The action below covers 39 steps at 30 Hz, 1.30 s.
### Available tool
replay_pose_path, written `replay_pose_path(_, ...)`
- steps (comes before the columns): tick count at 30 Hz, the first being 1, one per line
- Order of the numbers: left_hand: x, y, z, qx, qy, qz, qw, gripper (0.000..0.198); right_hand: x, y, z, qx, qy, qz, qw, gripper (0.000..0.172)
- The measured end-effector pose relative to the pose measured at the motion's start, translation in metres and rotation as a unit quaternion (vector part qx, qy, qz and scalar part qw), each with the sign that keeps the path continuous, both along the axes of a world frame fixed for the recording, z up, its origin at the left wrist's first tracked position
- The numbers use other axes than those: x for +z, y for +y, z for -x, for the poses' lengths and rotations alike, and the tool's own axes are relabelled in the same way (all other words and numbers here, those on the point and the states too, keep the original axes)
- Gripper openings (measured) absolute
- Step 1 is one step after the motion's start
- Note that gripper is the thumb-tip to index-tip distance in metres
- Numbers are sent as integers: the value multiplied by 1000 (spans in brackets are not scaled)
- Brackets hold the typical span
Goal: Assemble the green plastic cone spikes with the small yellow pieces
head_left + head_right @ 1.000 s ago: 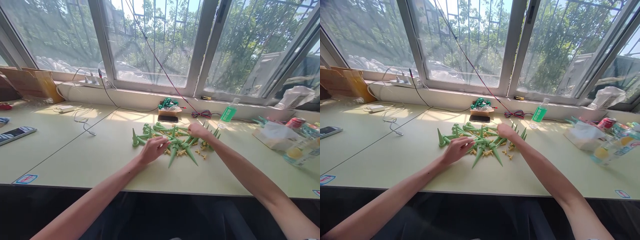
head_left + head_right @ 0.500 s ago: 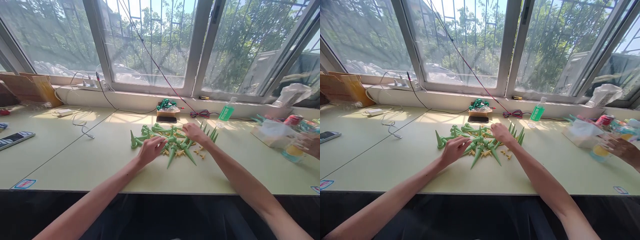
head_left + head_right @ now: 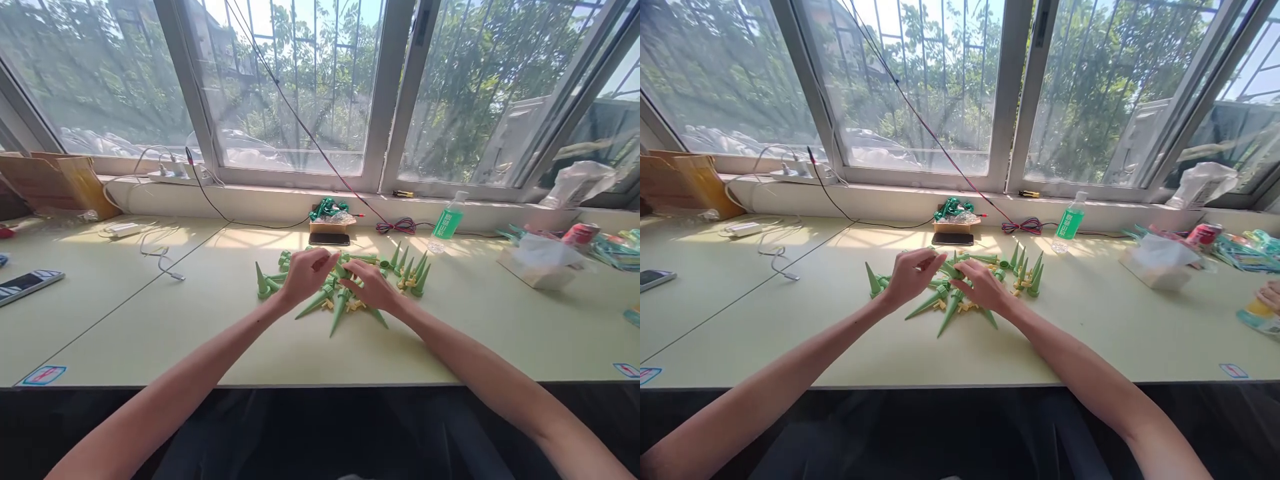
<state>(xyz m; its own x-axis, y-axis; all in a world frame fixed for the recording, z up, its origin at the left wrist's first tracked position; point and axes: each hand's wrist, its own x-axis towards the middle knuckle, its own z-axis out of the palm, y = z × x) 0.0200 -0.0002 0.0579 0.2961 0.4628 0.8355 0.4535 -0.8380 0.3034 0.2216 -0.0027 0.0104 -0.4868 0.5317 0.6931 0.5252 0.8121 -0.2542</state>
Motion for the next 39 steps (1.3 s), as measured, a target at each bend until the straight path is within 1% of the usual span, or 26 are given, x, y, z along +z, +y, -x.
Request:
replay_pose_path(4, -19, 2, 0, -23, -18, 48, 998, 36, 0, -8, 5, -11, -3, 35, 999, 23)
replay_pose_path(7, -34, 2, 1, -59, 6, 100, 993, 31, 0, -12, 8, -4, 3, 58, 998, 23)
replay_pose_path(10, -39, 3, 1, -66, 15, 129, 989, 28, 1, -12, 8, 4, 3, 70, 998, 25)
replay_pose_path(13, -38, 3, 1, -52, 7, 122, 991, 27, 5, -11, 4, -13, 11, 73, 997, 27)
replay_pose_path(16, -36, 3, 3, -39, 22, 98, 994, 27, 10, -10, -2, -52, 14, 68, 996, 29)
replay_pose_path(20, -36, 3, 6, -37, 68, 50, 996, 26, 11, -7, -10, -99, -45, 91, 990, 26)
replay_pose_path(23, -37, 3, 7, -47, 89, 38, 994, 25, 10, -6, -13, -121, -82, 96, 985, 23)
replay_pose_path(27, -32, 4, 10, -42, 83, 35, 995, 21, 12, -9, -13, -142, -106, 91, 980, 22)
replay_pose_path(31, -24, 5, 14, -11, 78, 49, 996, 17, 21, -14, -15, -170, -146, 93, 970, 24)
replay_pose_path(33, -22, 6, 16, -8, 85, 63, 994, 16, 25, -16, -17, -189, -171, 102, 962, 25)
replay_pose_path(36, -22, 8, 19, -12, 108, 75, 991, 14, 30, -19, -19, -211, -204, 126, 948, 29)
replay_pose_path(39, -25, 10, 22, -11, 147, 88, 985, 15, 31, -22, -19, -224, -222, 153, 937, 29)
